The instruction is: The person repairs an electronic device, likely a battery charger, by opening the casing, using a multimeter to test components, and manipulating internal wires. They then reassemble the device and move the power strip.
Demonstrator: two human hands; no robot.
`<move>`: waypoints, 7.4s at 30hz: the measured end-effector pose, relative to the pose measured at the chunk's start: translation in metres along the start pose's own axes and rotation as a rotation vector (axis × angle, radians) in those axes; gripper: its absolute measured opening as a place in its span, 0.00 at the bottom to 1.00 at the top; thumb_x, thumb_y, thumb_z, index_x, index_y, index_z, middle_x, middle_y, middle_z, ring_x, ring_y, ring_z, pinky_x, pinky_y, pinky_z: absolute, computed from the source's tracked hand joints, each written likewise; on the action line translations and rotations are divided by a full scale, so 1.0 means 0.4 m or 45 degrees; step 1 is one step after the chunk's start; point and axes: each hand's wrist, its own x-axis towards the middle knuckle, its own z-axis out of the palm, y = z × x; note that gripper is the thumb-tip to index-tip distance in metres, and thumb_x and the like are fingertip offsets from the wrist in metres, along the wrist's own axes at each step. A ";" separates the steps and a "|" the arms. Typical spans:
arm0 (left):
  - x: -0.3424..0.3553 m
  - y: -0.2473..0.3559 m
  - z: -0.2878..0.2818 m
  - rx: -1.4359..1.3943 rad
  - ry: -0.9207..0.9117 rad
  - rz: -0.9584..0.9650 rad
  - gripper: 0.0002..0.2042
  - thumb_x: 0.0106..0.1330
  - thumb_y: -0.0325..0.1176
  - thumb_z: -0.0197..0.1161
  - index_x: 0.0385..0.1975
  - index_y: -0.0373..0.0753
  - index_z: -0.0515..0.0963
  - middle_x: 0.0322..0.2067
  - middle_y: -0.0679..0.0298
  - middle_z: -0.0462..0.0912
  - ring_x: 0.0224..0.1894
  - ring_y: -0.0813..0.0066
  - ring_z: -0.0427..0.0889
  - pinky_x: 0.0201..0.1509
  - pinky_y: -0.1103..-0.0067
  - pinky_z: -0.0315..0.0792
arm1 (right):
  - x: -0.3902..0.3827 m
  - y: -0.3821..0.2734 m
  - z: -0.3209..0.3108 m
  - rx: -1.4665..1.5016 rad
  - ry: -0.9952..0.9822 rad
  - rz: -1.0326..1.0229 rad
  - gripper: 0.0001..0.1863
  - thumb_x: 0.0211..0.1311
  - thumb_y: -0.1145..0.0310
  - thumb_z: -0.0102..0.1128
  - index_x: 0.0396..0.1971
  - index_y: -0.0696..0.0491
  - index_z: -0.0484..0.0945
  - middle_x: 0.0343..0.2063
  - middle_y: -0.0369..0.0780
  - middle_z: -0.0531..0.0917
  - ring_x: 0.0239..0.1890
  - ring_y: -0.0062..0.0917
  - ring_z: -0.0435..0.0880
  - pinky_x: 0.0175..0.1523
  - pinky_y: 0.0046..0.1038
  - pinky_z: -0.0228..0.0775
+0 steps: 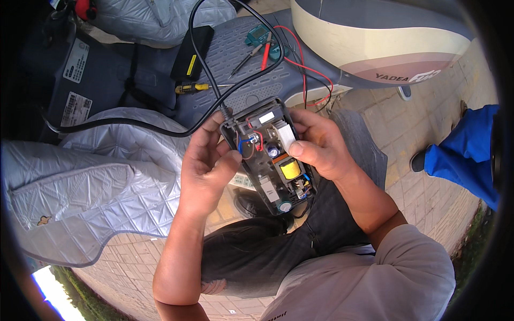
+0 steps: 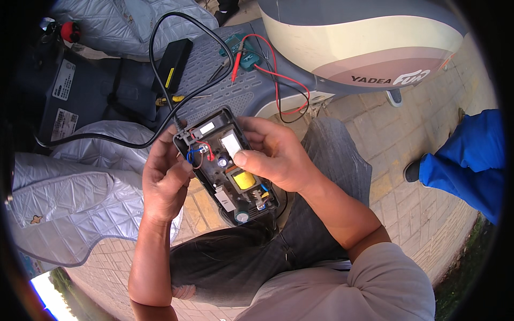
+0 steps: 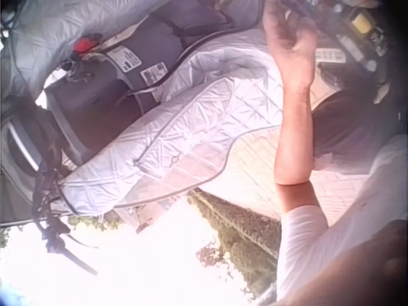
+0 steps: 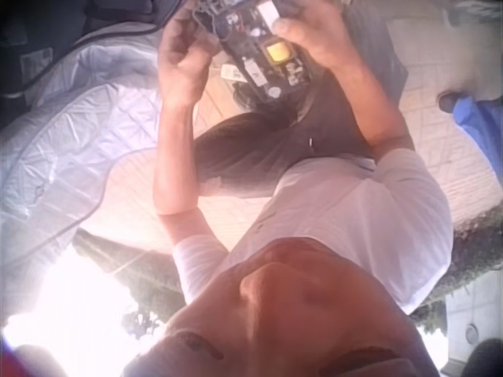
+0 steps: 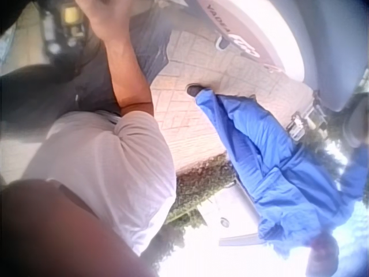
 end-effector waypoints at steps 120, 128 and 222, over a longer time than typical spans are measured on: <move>-0.006 -0.003 0.016 0.291 -0.129 -0.203 0.61 0.47 0.09 0.66 0.77 0.46 0.30 0.67 0.57 0.62 0.66 0.66 0.70 0.66 0.70 0.68 | 0.018 0.037 0.008 0.045 0.085 -0.019 0.34 0.62 0.69 0.65 0.63 0.70 0.64 0.50 0.48 0.80 0.51 0.26 0.80 0.57 0.29 0.74; -0.005 -0.005 0.017 0.301 -0.138 -0.188 0.60 0.47 0.09 0.65 0.77 0.44 0.30 0.68 0.56 0.61 0.66 0.66 0.69 0.66 0.70 0.68 | 0.017 0.036 0.004 0.010 0.082 -0.029 0.34 0.63 0.68 0.65 0.63 0.70 0.63 0.50 0.48 0.80 0.52 0.27 0.80 0.57 0.29 0.74; -0.004 -0.035 0.031 1.348 0.257 0.635 0.17 0.52 0.18 0.71 0.43 0.37 0.82 0.53 0.55 0.72 0.56 0.60 0.74 0.62 0.69 0.69 | 0.006 0.063 0.041 -0.216 0.248 -0.086 0.33 0.62 0.68 0.69 0.63 0.65 0.67 0.46 0.44 0.83 0.45 0.21 0.82 0.49 0.25 0.77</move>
